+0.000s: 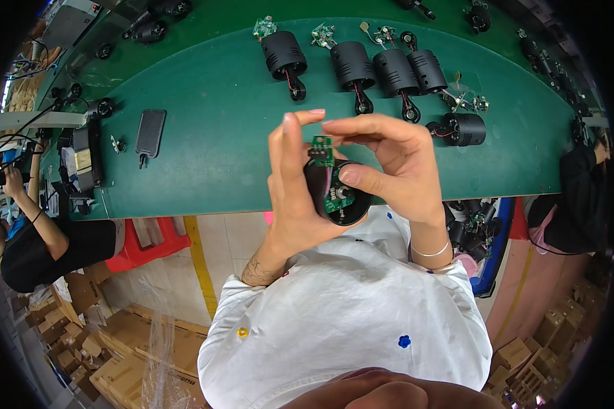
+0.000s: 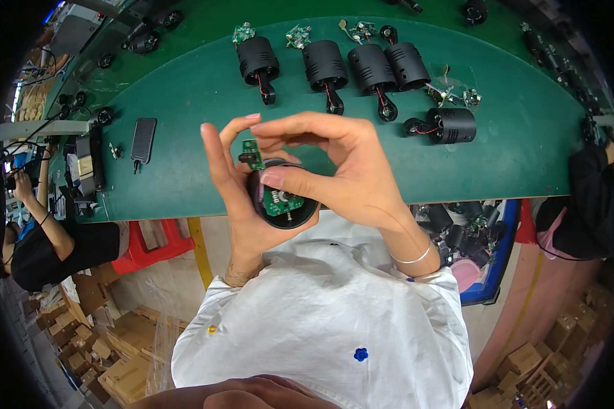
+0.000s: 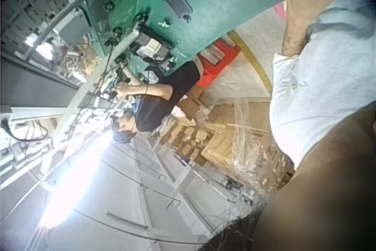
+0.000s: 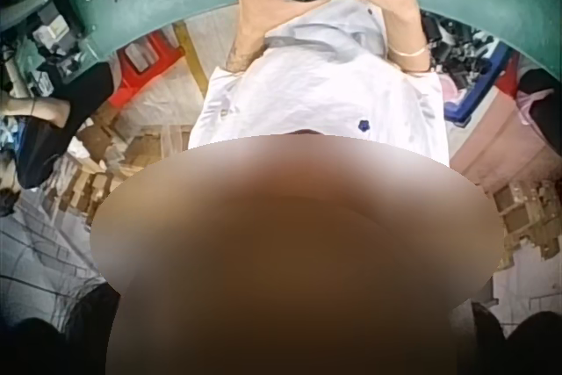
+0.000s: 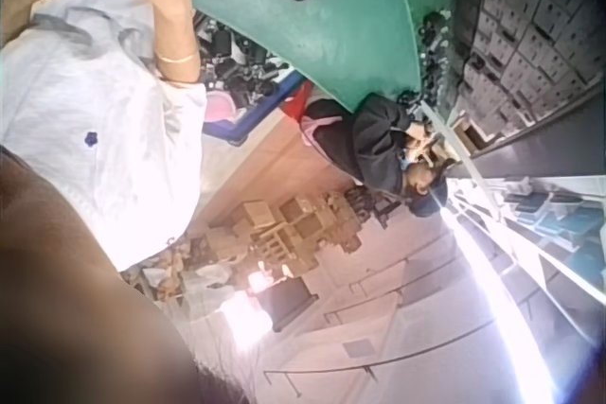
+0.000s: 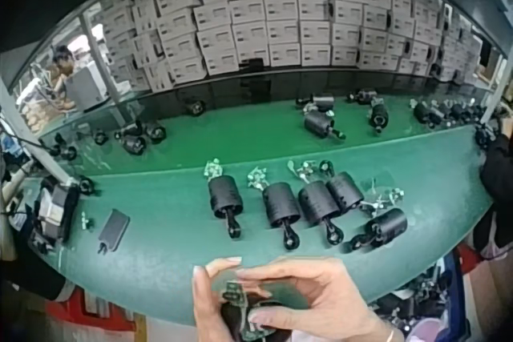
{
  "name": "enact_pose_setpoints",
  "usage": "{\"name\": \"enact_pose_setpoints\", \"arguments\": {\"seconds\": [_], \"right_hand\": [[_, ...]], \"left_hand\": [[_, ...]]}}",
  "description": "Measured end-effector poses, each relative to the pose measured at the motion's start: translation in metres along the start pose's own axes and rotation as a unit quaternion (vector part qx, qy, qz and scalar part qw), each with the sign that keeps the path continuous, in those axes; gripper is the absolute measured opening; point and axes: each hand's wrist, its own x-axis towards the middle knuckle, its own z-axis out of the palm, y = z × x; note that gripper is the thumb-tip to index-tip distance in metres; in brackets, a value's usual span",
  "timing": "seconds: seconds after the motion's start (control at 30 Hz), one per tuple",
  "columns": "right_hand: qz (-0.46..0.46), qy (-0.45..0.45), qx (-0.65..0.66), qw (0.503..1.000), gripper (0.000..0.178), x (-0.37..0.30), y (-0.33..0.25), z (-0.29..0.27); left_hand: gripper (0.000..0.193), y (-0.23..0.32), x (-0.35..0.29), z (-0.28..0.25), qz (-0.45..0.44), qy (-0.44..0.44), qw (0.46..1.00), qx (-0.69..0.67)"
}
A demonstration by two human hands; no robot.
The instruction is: Assemble electronic circuit boards into plastic power adapter housings.
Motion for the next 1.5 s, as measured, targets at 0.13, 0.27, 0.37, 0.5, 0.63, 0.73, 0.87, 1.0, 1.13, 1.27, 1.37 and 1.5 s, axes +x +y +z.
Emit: {"name": "enact_pose_setpoints", "arguments": {"seconds": [0.13, 0.27, 0.37, 0.5, 0.63, 0.73, 0.87, 1.0, 1.13, 1.27, 1.37, 1.5], "right_hand": [[-0.018, 0.022, -0.026, 0.999, 0.039, 0.001, -0.008, -0.001], [-0.121, 0.017, -0.118, 0.985, 0.035, 0.004, -0.008, -0.002], [-0.160, 0.037, -0.188, 0.968, 0.032, 0.001, -0.012, 0.000], [-0.174, 0.101, -0.303, 0.931, 0.026, -0.011, -0.019, 0.008], [-0.118, 0.139, -0.301, 0.936, 0.022, -0.022, -0.013, 0.014], [-0.169, 0.122, -0.279, 0.937, 0.020, -0.017, -0.002, 0.017], [-0.208, 0.103, -0.259, 0.938, 0.019, -0.014, 0.000, 0.017], [-0.170, 0.098, -0.272, 0.942, 0.018, -0.014, -0.005, 0.017], [-0.193, 0.100, -0.259, 0.941, 0.018, -0.013, -0.003, 0.016], [-0.162, 0.114, -0.235, 0.952, 0.018, -0.015, -0.003, 0.023], [-0.147, 0.113, -0.233, 0.955, 0.017, -0.014, -0.002, 0.024], [-0.133, 0.096, -0.250, 0.954, 0.016, -0.012, -0.002, 0.023]], "left_hand": [[0.123, 0.003, 0.003, 0.001, 0.010, -0.031, 0.995, 0.094], [0.122, 0.000, 0.002, 0.001, 0.020, -0.041, 0.993, 0.105], [0.117, -0.002, -0.001, 0.001, 0.014, -0.030, 0.994, 0.107], [0.107, -0.007, -0.006, 0.001, -0.013, 0.012, 0.995, 0.102], [0.082, -0.016, -0.002, -0.005, 0.103, -0.018, 0.978, 0.179], [0.064, -0.014, -0.005, 0.004, 0.065, 0.041, 0.995, 0.065], [0.047, -0.011, -0.006, 0.011, 0.026, 0.101, 0.993, -0.047], [0.047, -0.011, -0.006, 0.013, 0.029, 0.103, 0.994, -0.039], [0.048, -0.014, -0.009, 0.015, 0.048, 0.128, 0.991, -0.004], [0.049, -0.017, -0.015, 0.023, -0.009, 0.135, 0.984, -0.117], [0.049, -0.016, -0.016, 0.024, -0.020, 0.137, 0.980, -0.143], [0.046, -0.017, -0.016, 0.024, 0.007, 0.140, 0.985, -0.104]]}}
